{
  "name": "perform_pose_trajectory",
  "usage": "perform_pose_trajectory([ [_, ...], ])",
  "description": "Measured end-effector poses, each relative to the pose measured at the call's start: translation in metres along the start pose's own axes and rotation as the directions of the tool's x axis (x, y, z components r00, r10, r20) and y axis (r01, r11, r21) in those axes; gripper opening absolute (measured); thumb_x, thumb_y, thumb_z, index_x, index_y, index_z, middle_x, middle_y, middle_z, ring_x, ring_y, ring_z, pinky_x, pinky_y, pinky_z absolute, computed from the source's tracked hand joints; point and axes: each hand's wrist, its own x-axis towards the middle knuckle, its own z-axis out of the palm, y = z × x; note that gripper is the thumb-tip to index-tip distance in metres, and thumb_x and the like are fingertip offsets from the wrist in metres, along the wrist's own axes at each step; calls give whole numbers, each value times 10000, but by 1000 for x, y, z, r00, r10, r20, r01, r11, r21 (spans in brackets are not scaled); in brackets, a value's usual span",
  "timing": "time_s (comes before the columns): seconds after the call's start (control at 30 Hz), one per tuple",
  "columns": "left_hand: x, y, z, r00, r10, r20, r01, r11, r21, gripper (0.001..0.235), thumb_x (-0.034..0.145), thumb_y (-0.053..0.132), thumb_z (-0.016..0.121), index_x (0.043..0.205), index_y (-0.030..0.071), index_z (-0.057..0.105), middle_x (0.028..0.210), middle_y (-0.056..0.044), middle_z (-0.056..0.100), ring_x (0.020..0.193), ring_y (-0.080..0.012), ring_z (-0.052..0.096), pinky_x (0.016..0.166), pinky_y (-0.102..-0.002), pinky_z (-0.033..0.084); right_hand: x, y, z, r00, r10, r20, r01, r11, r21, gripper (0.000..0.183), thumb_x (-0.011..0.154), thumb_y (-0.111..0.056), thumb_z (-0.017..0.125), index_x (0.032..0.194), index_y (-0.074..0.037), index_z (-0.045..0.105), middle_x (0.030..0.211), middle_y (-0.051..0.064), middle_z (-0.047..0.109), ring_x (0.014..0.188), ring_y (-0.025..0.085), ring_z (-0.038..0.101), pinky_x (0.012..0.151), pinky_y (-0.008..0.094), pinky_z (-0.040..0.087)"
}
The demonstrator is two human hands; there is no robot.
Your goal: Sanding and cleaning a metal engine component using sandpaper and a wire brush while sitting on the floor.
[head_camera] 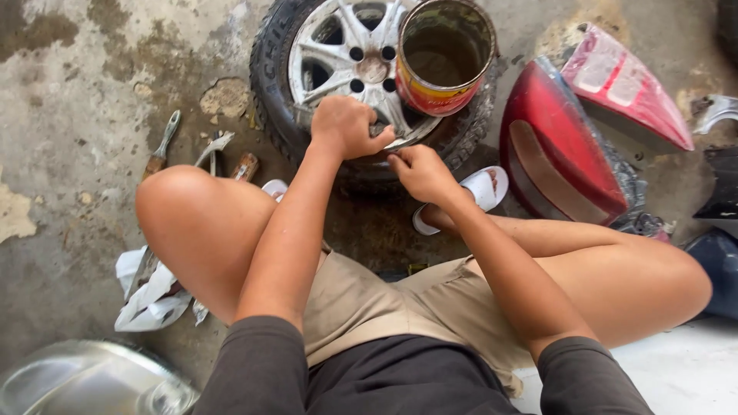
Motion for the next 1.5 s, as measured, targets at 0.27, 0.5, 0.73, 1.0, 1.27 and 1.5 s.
perform_pose_trajectory([
  [0.27, 0, 1, 9, 1000, -26, -14, 26, 999, 47, 566, 816, 676, 500, 568, 189, 649, 488, -79, 533, 574, -315, 629, 590, -408, 526, -5, -14, -11, 1000, -13, -6, 13, 999, -46, 337, 995, -285, 543, 881, -34, 737, 798, 195, 726, 850, 395, 702, 763, 469, 540],
  [0.5, 0, 0, 9, 1000, -31, -6, 31, 998, 56, 520, 830, 653, 507, 581, 227, 673, 514, -73, 576, 595, -305, 647, 617, -389, 539, 21, -10, 0, 1000, -13, 28, 19, 970, -241, 351, 1020, -289, 516, 850, -53, 712, 753, 177, 697, 787, 395, 702, 744, 483, 559],
  [0.73, -9, 0, 6, 1000, -24, -1, 24, 999, 32, 579, 814, 686, 504, 578, 182, 665, 506, -109, 552, 589, -337, 642, 602, -433, 532, 14, -15, 14, 1000, -9, 15, 12, 984, -180, 359, 977, -309, 536, 908, 0, 707, 849, 248, 704, 924, 468, 694, 791, 555, 555],
  [1.0, -2, -1, 5, 1000, -6, -30, 6, 1000, 8, 601, 824, 690, 510, 562, 162, 630, 496, -121, 536, 576, -354, 633, 581, -447, 525, 4, -3, 11, 977, -197, -88, 193, 980, -44, 339, 988, -246, 587, 871, 60, 676, 869, 338, 666, 937, 544, 632, 713, 617, 452],
  [1.27, -8, -4, 6, 999, -45, 17, 44, 999, 29, 589, 784, 715, 490, 612, 185, 682, 546, -100, 589, 657, -338, 676, 639, -437, 547, 14, 39, 26, 959, -267, -98, 282, 940, 194, 242, 1031, -191, 573, 923, -34, 722, 789, 186, 725, 828, 211, 692, 743, 399, 530],
  [1.5, -8, 0, -4, 999, -31, 23, 32, 999, -19, 548, 822, 656, 517, 580, 188, 667, 516, -64, 583, 595, -294, 648, 619, -386, 539, 11, 55, 13, 945, -319, -65, 323, 897, 302, 207, 1040, -170, 609, 919, -103, 764, 749, 43, 746, 788, 64, 580, 758, 305, 524],
])
